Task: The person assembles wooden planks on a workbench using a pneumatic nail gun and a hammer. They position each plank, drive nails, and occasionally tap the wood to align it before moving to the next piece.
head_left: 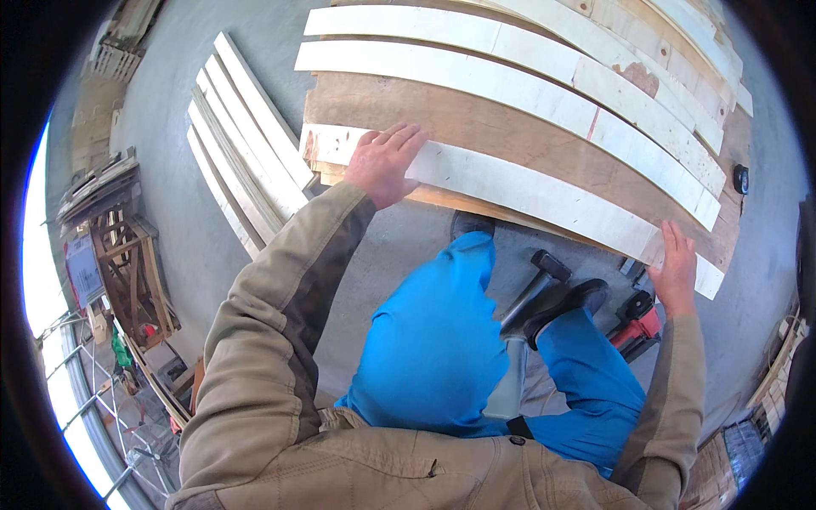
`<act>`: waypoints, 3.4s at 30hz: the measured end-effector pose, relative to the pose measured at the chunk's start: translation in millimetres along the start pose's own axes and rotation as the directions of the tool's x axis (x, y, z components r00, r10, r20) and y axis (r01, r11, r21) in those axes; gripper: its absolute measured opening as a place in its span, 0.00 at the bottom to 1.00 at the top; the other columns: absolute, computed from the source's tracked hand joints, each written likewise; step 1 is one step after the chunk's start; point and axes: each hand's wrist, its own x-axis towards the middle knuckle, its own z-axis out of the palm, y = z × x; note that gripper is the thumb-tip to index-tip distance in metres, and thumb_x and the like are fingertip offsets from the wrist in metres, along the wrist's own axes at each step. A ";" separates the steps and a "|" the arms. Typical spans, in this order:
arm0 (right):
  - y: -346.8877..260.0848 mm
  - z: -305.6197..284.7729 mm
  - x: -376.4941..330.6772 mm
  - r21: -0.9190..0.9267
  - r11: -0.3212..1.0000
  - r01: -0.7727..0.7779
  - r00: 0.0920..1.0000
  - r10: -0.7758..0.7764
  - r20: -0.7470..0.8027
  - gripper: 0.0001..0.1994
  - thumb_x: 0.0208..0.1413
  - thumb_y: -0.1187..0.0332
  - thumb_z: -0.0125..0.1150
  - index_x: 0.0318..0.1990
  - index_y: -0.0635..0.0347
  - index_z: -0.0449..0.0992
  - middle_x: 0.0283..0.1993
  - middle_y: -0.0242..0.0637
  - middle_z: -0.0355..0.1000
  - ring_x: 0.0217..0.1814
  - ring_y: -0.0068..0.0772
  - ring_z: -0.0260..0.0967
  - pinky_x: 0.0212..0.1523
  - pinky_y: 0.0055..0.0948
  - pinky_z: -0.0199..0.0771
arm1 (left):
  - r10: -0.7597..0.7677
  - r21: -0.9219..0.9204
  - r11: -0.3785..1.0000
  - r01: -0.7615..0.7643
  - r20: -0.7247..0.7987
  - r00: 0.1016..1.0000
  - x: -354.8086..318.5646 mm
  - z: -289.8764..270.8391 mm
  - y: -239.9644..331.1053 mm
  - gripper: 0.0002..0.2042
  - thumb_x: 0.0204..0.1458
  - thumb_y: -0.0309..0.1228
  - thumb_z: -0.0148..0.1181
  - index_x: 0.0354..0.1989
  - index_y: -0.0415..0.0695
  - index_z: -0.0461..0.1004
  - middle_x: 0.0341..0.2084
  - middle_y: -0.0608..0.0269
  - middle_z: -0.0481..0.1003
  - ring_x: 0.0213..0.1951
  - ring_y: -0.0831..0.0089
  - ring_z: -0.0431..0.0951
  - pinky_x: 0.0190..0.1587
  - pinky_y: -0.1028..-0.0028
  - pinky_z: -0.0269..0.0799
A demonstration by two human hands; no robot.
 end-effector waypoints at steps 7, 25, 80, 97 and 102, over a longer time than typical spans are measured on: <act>6.6 18.6 9.8 0.001 0.997 0.082 0.996 -0.082 -0.024 0.43 0.39 0.78 0.76 0.70 0.59 0.68 0.67 0.46 0.71 0.69 0.52 0.68 0.72 0.49 0.63 | -0.062 0.091 0.995 0.045 0.191 0.980 24.9 -5.0 9.2 0.35 0.46 0.29 0.74 0.66 0.43 0.69 0.59 0.49 0.75 0.62 0.52 0.76 0.71 0.55 0.63; 10.3 39.5 23.7 -0.022 0.988 0.156 0.980 -0.158 -0.123 0.15 0.50 0.76 0.63 0.47 0.58 0.76 0.47 0.45 0.78 0.53 0.51 0.77 0.53 0.49 0.73 | -0.040 0.066 0.998 0.026 0.222 0.974 32.8 21.1 -22.4 0.45 0.34 0.22 0.78 0.67 0.44 0.65 0.58 0.44 0.73 0.61 0.40 0.73 0.64 0.51 0.72; 13.9 42.4 8.4 0.134 0.986 0.103 0.969 -0.069 -0.236 0.26 0.53 0.77 0.63 0.61 0.51 0.76 0.56 0.37 0.75 0.63 0.45 0.71 0.66 0.46 0.63 | -0.075 0.118 0.991 0.055 0.167 0.983 44.6 3.5 30.9 0.33 0.37 0.27 0.79 0.56 0.40 0.74 0.52 0.49 0.75 0.57 0.47 0.76 0.60 0.54 0.73; 127.8 -15.8 -132.9 0.325 0.860 -0.394 0.904 0.426 -0.030 0.35 0.53 0.64 0.74 0.69 0.61 0.69 0.64 0.50 0.75 0.65 0.55 0.74 0.64 0.47 0.75 | 0.017 0.092 0.995 -0.030 0.148 0.989 37.2 -0.6 79.5 0.58 0.35 0.33 0.85 0.79 0.46 0.54 0.69 0.46 0.67 0.71 0.46 0.65 0.74 0.50 0.60; 138.2 102.1 -235.4 0.377 0.503 -0.778 0.601 0.770 0.213 0.34 0.50 0.62 0.76 0.64 0.65 0.73 0.55 0.55 0.80 0.60 0.59 0.78 0.60 0.50 0.78 | 0.190 -0.002 0.981 -0.193 0.172 0.967 80.7 -13.0 120.7 0.56 0.36 0.34 0.85 0.77 0.46 0.55 0.69 0.46 0.66 0.71 0.45 0.64 0.75 0.50 0.59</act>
